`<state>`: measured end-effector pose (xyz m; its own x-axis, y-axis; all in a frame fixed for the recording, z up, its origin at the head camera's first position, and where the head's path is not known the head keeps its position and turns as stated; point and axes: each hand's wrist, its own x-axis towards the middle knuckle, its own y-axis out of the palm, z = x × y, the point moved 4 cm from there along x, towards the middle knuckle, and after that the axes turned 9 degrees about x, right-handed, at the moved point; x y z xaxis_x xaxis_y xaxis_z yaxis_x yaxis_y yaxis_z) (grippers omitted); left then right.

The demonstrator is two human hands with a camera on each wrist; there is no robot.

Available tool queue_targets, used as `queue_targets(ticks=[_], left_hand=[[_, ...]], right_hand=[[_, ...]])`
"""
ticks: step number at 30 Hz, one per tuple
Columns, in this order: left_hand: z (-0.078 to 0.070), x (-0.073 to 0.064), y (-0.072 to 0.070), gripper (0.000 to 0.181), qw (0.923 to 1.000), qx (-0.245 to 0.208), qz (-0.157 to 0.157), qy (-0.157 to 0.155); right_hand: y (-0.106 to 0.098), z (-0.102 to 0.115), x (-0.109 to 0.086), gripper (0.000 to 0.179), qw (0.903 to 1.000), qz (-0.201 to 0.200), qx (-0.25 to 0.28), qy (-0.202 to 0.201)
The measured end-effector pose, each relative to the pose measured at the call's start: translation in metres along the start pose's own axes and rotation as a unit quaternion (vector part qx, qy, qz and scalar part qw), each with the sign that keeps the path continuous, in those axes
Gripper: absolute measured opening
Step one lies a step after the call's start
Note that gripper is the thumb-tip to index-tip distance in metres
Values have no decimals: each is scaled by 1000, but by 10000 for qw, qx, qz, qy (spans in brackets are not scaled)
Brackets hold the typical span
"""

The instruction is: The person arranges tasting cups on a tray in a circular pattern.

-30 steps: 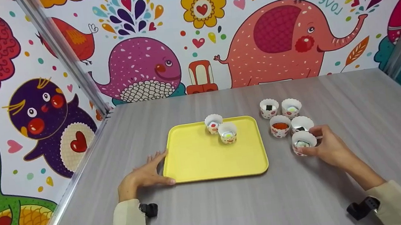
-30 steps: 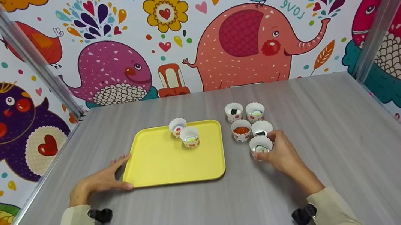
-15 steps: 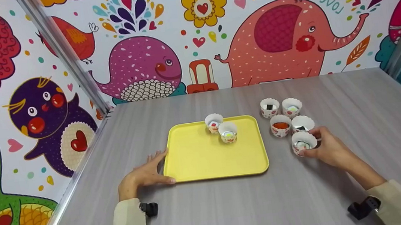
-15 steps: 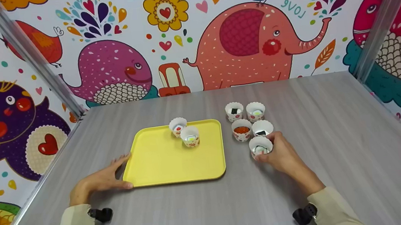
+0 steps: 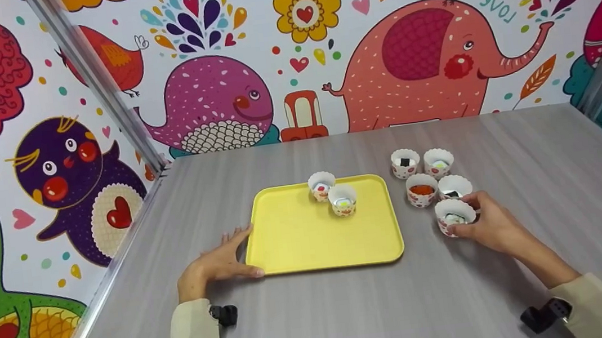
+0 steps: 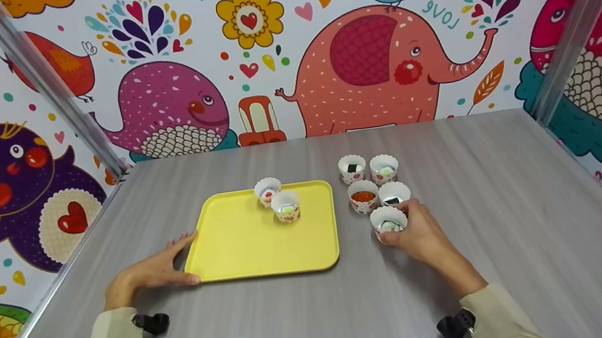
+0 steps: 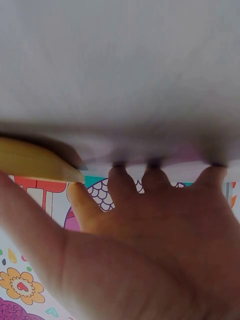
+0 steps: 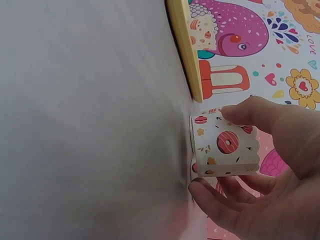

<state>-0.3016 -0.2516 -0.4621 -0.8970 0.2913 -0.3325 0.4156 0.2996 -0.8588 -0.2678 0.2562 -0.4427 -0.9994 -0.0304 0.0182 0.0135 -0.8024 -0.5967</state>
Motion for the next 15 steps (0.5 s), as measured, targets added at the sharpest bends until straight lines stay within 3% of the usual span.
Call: queue_targets(ticks=[15], left_hand=[[0, -1, 0, 120, 10000, 6, -5, -1]], right_hand=[[14, 22, 3, 62, 9994, 18, 317, -167]])
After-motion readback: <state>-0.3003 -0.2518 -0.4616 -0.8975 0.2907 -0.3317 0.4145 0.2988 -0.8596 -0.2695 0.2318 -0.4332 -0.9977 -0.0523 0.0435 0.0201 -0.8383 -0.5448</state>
